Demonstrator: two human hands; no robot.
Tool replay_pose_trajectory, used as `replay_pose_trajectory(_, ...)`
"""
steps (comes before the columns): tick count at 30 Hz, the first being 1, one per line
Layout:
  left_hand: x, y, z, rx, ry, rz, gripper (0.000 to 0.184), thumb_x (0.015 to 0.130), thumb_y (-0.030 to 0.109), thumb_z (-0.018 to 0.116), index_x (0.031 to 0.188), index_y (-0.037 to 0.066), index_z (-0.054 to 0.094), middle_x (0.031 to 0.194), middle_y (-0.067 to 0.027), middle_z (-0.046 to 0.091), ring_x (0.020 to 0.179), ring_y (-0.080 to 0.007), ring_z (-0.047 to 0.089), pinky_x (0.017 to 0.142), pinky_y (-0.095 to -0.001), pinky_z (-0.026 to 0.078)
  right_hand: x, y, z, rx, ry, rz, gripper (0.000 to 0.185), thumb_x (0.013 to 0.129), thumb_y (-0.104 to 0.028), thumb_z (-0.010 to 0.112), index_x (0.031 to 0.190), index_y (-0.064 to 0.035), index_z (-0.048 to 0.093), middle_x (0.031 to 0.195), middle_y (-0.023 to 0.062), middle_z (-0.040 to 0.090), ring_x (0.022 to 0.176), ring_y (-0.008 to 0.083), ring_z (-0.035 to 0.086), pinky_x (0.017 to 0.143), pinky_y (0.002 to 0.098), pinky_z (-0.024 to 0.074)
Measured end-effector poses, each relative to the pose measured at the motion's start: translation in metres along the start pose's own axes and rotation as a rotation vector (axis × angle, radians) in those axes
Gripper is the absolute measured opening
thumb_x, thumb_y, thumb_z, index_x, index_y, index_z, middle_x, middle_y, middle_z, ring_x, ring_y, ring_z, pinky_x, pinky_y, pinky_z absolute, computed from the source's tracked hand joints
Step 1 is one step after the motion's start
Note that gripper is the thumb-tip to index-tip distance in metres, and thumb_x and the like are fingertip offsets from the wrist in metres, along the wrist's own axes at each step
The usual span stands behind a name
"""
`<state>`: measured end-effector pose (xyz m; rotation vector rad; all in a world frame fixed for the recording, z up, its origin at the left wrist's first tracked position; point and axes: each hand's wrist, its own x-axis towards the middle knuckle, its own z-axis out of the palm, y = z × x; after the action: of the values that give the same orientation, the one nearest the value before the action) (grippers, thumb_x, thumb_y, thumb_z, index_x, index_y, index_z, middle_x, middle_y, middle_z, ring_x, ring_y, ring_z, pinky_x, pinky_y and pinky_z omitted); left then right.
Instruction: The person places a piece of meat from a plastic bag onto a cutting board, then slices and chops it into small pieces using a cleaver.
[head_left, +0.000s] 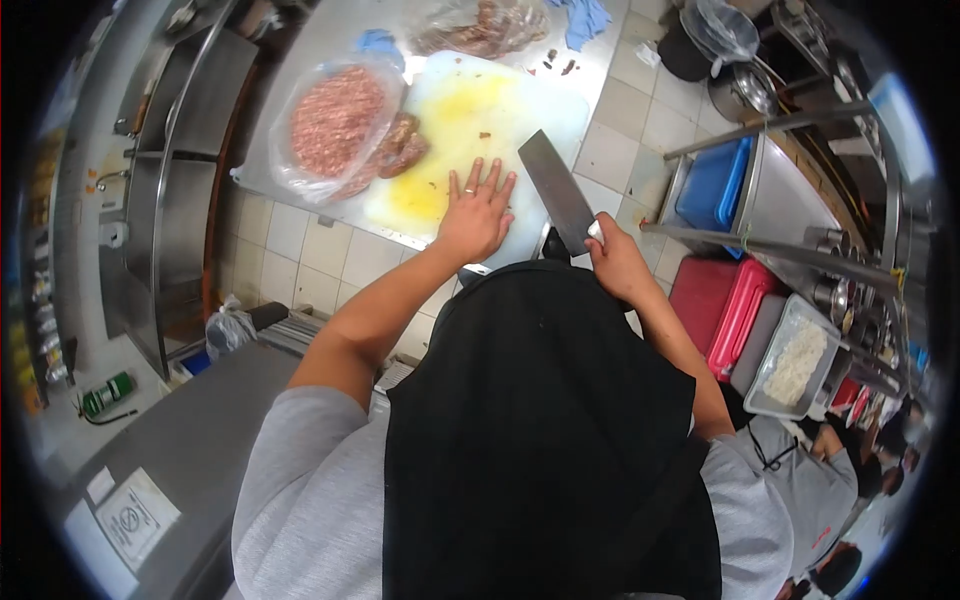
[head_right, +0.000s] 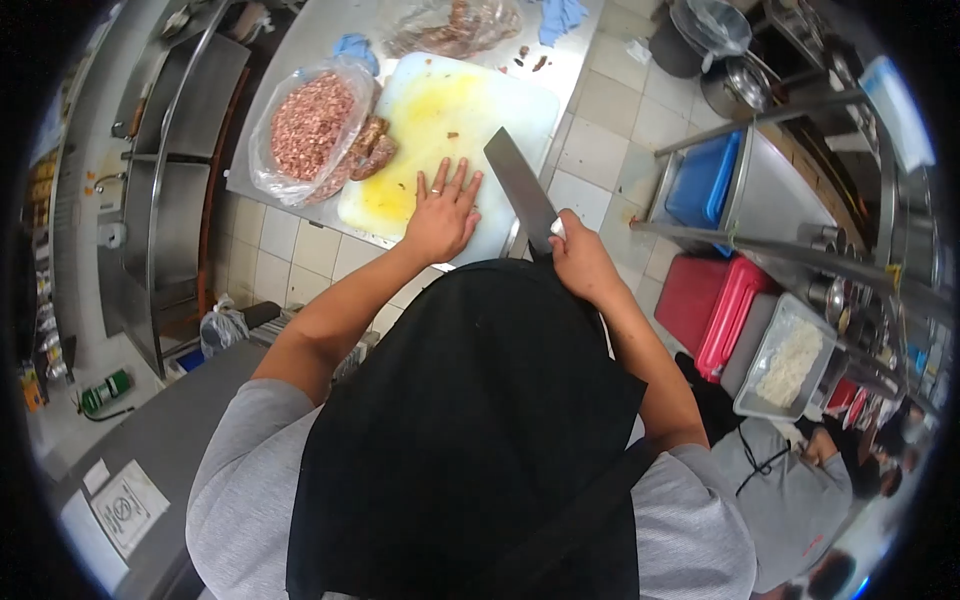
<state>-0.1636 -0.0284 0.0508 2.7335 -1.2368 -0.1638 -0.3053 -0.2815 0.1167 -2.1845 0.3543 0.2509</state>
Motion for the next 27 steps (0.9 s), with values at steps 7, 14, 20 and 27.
replay_pose_trajectory(7, -0.02, -0.022, -0.014, -0.513, 0.465, -0.088, 0.059, 0.095, 0.025, 0.072, 0.147, 0.002, 0.056, 0.149, -0.0248, 0.055, 0.139, -0.046, 0.05, 0.116, -0.0553, 0.039, 0.032, -0.038, 0.009, -0.254, -0.087, -0.044, 0.031, 0.099, -0.008, 0.059, 0.127, 0.0017, 0.049, 0.091, 0.0346, 0.069, 0.091, 0.0532, 0.069, 0.08, 0.0604, 0.053)
replay_pose_trajectory(14, -0.023, -0.012, 0.016, -0.442, 0.509, -0.097, 0.029, 0.086, 0.011, 0.073, 0.113, 0.001, 0.069, 0.11, -0.0206, 0.065, 0.104, -0.0422, 0.061, 0.09, -0.05, 0.051, 0.054, -0.078, 0.018, -0.498, -0.249, -0.171, 0.03, 0.092, -0.003, 0.058, 0.121, 0.0009, 0.052, 0.094, 0.0262, 0.074, 0.089, 0.0465, 0.074, 0.077, 0.0565, 0.0582)
replay_pose_trajectory(20, -0.014, -0.007, 0.008, -0.398, 0.517, -0.09, 0.024, 0.082, 0.011, 0.073, 0.104, 0.001, 0.068, 0.103, -0.0203, 0.064, 0.098, -0.0423, 0.059, 0.088, -0.0501, 0.05, 0.053, -0.105, 0.017, -0.599, -0.343, -0.253, 0.025, 0.095, -0.005, 0.057, 0.119, 0.0002, 0.054, 0.096, 0.0244, 0.075, 0.089, 0.0416, 0.076, 0.074, 0.053, 0.0601)
replay_pose_trajectory(27, -0.014, -0.006, 0.01, -0.431, 0.526, -0.115, 0.02, 0.082, 0.012, 0.072, 0.097, 0.0, 0.066, 0.097, -0.0201, 0.061, 0.093, -0.0419, 0.057, 0.085, -0.0507, 0.049, 0.047, -0.111, 0.016, -0.648, -0.345, -0.275, 0.026, 0.094, -0.005, 0.057, 0.118, 0.0008, 0.051, 0.091, 0.0237, 0.073, 0.084, 0.0431, 0.075, 0.068, 0.0533, 0.0584)
